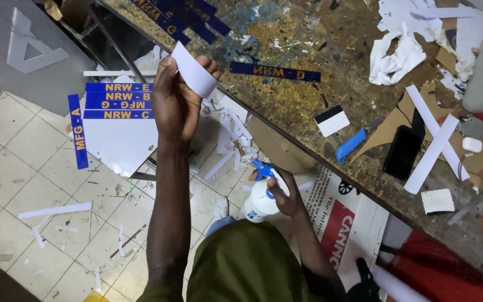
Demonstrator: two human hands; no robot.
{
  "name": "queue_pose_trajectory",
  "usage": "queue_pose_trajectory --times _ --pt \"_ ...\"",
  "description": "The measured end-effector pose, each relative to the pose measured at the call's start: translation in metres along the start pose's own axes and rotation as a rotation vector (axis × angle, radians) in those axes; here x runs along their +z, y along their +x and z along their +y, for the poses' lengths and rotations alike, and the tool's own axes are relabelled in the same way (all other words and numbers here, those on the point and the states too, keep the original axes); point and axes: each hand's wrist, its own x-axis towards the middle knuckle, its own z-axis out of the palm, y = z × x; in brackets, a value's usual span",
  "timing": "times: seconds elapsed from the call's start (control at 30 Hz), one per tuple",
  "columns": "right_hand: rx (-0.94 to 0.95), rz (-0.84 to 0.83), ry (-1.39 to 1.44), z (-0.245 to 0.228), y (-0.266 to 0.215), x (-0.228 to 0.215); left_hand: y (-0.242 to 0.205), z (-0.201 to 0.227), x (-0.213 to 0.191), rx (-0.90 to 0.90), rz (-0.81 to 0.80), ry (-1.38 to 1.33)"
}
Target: The person sprays a blue vinyl sticker with a spray bottle and rubs it with their hand. They then pick up a white paper strip, spray it, and apply it to the blue sticker on the table, smoothing it down with a squeegee tool. The person repeats this process with another blue sticker.
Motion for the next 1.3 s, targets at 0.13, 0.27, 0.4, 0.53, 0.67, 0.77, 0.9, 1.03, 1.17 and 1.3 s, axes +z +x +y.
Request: queue_pose_trajectory --times 0.13,0.27,0.4,0.53,0.67,0.77,0.9,1.03,1.17,1.3 --pt "-0.167 0.180 0.158 -0.011 0.011 0.003 0.009 -0.006 0.007 -0.006 0.042 0.267" --pt "-0.520 0.403 0.057 -0.005 0.029 0.020 0.030 -0.031 -0.047 0.012 0.082 0.561" --pt "-0.263 0.383 0.153 -0.027 0.031 0.000 0.025 -0.033 0.003 0.003 0.032 0.675" --pt "-0.281 0.458 0.174 -0.029 0.032 -0.015 0.031 -0.039 0.024 -0.044 -0.028 0.788" --pt "-0.092 0.560 0.144 -0.041 0.035 -0.032 0.044 -0.063 0.011 -0.049 -0.026 0.788" --pt "-0.117 0.573 0.205 0.004 0.039 -0.078 0.047 -0.060 0.021 -0.046 -0.037 0.870" --pt "-0.056 0.662 0.347 -0.010 0.058 -0.136 0.048 -0.064 0.060 -0.027 -0.120 0.892" --pt "-0.160 1.033 0.007 0.000 0.079 -0.206 0.054 -0.074 0.064 -0.004 -0.142 0.817" --pt "-0.445 1.106 -0.110 -0.016 0.128 -0.255 0.065 -0.085 0.070 -0.010 -0.202 0.721" --pt "-0.486 1.168 -0.104 0.039 0.184 -0.293 0.076 -0.093 0.074 -0.093 -0.177 0.667"
